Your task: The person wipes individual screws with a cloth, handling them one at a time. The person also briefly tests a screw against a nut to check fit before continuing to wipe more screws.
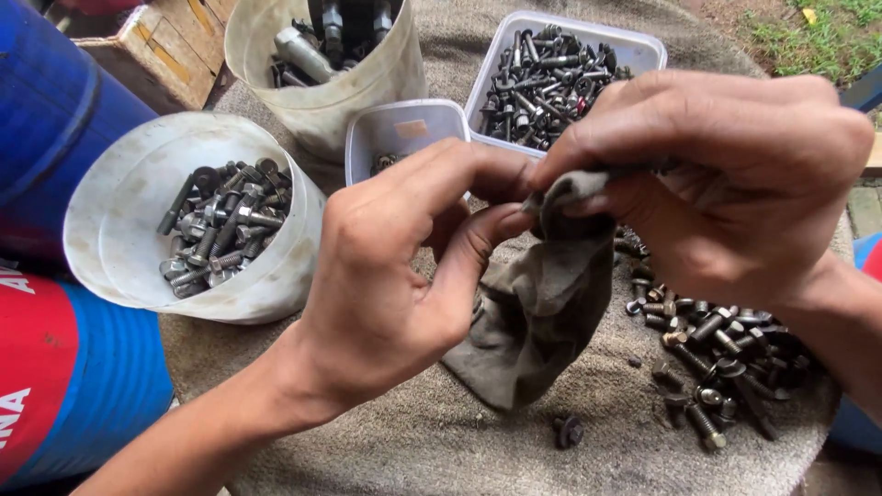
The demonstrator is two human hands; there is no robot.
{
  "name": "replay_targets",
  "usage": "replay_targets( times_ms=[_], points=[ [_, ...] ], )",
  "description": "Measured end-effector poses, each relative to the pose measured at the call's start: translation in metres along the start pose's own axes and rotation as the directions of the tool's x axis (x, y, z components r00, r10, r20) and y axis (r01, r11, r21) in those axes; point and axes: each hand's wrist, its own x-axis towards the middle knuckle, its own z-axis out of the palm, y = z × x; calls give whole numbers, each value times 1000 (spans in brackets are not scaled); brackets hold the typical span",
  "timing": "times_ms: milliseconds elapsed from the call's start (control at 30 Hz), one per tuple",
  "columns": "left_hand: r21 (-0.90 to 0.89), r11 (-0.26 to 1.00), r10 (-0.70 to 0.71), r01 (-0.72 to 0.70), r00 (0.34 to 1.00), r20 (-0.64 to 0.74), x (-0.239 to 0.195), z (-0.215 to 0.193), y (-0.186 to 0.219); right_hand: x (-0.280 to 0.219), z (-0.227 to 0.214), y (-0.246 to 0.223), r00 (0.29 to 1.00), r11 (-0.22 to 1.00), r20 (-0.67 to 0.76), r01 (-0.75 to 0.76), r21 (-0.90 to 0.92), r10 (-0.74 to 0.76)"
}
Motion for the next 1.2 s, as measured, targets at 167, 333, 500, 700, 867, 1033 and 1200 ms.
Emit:
replay_targets(
  times_ms=[167, 333, 500, 700, 867, 1033, 1200],
  points=[
    [-179, 977, -98, 114, 991, 93, 3, -4, -1, -1, -6, 1, 999, 997, 37, -3, 83, 0],
    [-408, 858, -216, 313, 939, 266, 2, -5, -7, -4, -7, 4, 998, 982, 57, 29, 188, -40],
    [-386, 882, -177, 270, 949, 260, 3, -8, -9, -35, -1, 27, 961, 781, -78, -166, 602, 265],
    [-274, 954, -115, 124, 992, 51, 6, -5, -16, -23, -12, 17, 906, 754, -81, -292, 588, 414],
    [-66, 998, -22, 25, 999, 45, 6, -9, -17, -8, -4, 2, 934, 913, -54, -333, 235, 354],
    [-21, 1000, 11, -10, 1000, 15, 7, -8, -18, -1, -2, -1, 953, 937, 36, -303, 173, 301],
    [-75, 994, 88, -83, 995, 53, 6, -8, -21, 0, -4, 0, 952, 918, 132, -301, 259, 276]
  ],
)
